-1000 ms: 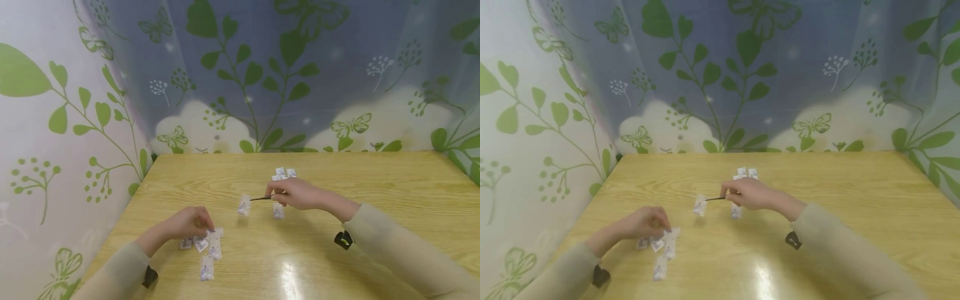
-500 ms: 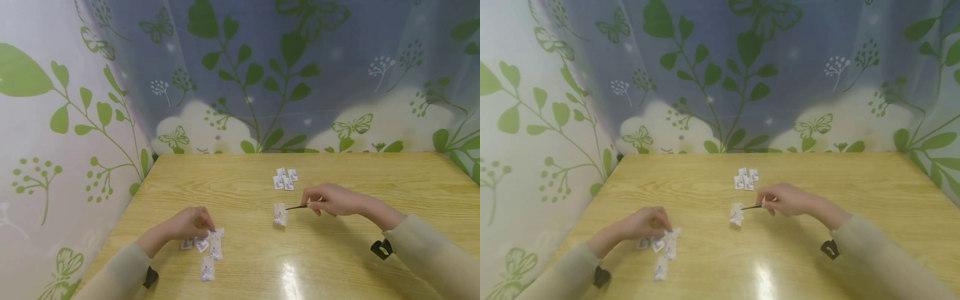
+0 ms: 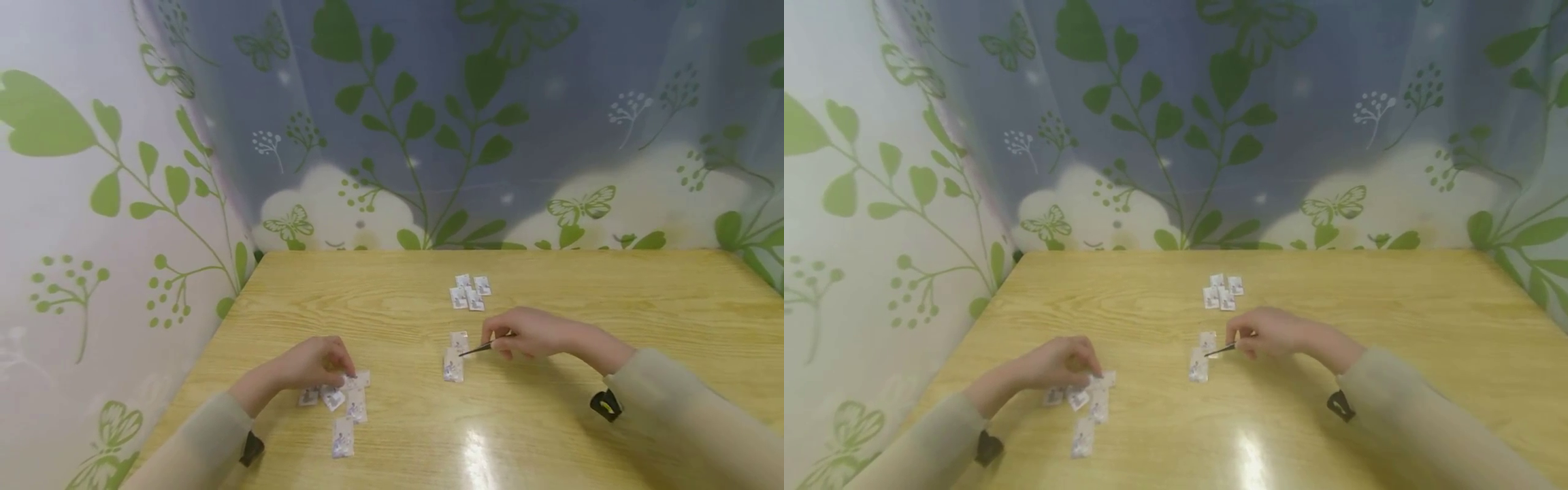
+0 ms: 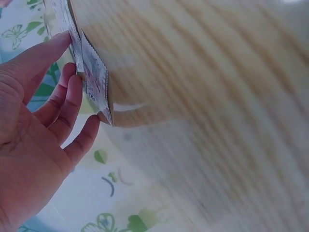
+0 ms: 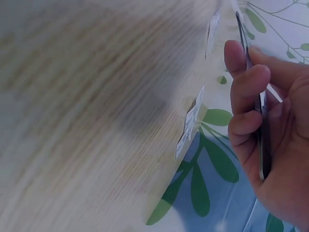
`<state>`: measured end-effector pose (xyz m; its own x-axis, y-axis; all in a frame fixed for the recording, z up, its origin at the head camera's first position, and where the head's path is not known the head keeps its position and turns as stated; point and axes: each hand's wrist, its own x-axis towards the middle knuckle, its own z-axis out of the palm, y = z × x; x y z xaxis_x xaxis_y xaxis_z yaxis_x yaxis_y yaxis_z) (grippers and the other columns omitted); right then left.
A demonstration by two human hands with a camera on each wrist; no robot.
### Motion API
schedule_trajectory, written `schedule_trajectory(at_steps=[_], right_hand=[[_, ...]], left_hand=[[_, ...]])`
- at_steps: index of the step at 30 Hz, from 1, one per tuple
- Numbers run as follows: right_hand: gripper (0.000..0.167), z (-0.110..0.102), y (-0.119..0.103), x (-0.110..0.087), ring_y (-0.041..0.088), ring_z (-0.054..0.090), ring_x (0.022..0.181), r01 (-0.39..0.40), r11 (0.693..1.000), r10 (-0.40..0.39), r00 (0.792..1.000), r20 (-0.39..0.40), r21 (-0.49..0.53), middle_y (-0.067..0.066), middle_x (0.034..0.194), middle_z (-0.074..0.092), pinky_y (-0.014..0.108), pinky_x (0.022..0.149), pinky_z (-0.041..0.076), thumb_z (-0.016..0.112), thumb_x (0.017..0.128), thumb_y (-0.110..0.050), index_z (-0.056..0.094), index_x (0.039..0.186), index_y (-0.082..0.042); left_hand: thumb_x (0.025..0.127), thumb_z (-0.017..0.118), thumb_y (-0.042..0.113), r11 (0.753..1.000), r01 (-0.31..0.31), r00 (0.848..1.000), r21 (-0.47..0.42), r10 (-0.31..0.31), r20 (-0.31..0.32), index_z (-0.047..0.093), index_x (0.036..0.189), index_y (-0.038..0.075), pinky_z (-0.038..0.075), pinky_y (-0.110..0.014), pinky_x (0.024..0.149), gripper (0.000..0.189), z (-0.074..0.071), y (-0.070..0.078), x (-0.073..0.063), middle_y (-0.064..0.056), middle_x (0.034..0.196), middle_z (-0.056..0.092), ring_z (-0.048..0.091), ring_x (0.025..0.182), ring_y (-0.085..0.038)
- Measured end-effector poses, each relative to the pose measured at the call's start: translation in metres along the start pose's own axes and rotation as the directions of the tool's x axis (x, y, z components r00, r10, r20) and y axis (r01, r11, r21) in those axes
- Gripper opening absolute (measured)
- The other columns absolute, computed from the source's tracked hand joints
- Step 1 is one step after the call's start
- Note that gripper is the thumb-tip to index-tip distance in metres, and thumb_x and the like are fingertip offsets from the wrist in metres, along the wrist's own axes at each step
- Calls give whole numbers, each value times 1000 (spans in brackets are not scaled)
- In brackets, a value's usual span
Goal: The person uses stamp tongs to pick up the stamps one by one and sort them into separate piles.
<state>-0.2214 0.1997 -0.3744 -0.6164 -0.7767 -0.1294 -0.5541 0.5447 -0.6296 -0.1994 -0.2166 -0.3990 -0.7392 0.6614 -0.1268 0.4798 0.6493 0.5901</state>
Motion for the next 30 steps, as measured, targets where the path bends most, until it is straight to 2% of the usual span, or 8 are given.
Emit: schedule_trajectory(at_steps=[6,12,22,30], right_hand=[[12,0,3,7,7,44,42,-21,999,21,1000,6,-33,-3,66,59,29,50,46,54,99,-8,64,101,-15],[11,-2,4,9,8,44,42,-51,997,51,999,6,-51,-4,66,60,28,47,44,55,98,-10,64,101,-16],[14,-11,2,-5,9,45,46,-93,996,93,995,-40,-9,-1,73,60,29,46,44,54,99,-10,61,110,-15],[16,-14,-5,-13,8,41,44,-70,997,71,992,-105,9,2,75,61,29,48,43,52,101,-14,56,116,-16]], left_hand=[[80,75,3,1000,4,1000,-10,-4,9,74,91,19,48,-31,81,19,1,1,1,9,92,57,57,89,-12],[80,75,3,1000,2,1000,3,-2,5,74,91,19,48,-31,81,19,1,0,1,10,92,57,56,88,-12],[80,75,3,1000,-23,1000,15,23,-5,74,90,21,48,-30,79,20,0,-3,3,11,91,57,56,87,-11],[80,75,3,1000,-15,1000,9,15,-3,73,90,20,47,-31,79,20,1,-2,2,10,91,57,55,86,-11]])
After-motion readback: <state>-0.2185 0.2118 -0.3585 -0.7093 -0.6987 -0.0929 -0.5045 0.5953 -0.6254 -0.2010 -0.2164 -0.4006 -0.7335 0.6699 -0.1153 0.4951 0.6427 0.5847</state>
